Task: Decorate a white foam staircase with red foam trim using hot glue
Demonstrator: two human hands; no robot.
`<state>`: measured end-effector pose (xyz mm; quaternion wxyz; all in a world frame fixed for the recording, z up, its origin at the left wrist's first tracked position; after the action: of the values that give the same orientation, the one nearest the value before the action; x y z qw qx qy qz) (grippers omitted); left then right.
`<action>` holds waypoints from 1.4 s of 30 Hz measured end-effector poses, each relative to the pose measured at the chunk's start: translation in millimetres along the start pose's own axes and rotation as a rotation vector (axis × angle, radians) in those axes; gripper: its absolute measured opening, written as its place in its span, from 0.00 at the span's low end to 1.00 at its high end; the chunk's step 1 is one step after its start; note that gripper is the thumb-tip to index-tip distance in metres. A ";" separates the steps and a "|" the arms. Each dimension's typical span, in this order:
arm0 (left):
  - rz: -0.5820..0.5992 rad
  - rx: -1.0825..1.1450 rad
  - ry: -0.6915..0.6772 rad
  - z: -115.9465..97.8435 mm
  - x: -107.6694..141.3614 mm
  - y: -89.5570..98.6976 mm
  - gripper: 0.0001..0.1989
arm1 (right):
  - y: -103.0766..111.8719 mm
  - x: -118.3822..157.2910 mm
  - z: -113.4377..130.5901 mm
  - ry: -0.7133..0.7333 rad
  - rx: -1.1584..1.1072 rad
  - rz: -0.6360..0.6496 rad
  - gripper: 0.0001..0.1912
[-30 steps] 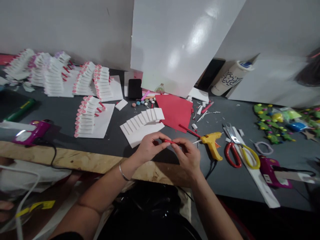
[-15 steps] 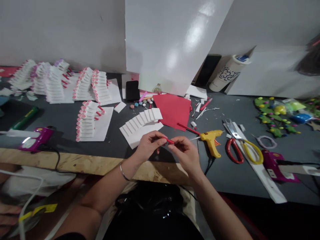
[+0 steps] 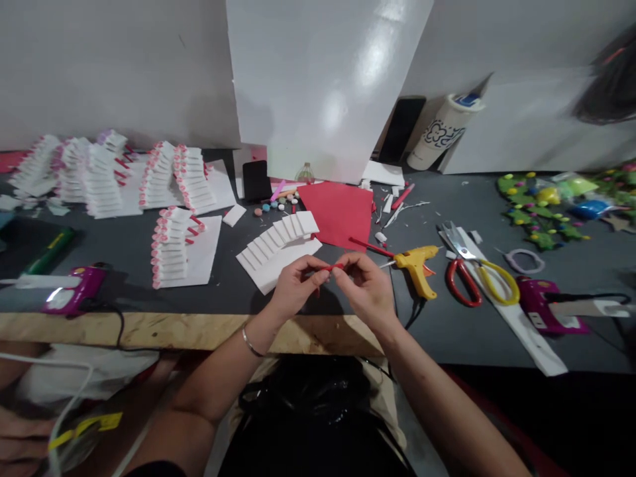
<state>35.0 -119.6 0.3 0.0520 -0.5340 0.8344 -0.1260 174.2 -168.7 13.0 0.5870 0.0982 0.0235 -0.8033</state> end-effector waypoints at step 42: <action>-0.140 -1.602 -0.219 -11.9 -49.0 62.1 0.26 | -57.7 -54.9 -61.3 -0.041 0.600 -0.071 0.13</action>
<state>-1.4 -48.8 -7.1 -0.2729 -0.4696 0.6262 0.5594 143.5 -90.0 -41.4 0.5037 0.2500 -0.2235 -0.7961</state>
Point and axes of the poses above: each hand's wrist, its own x-axis away from the middle knuckle, its own y-axis out of the back of the hand, z = x × y, the point moved 1 cm from there along -x, towards the middle knuckle, and after that the axes turned 1 degree about -x, right-handed, at the moved point
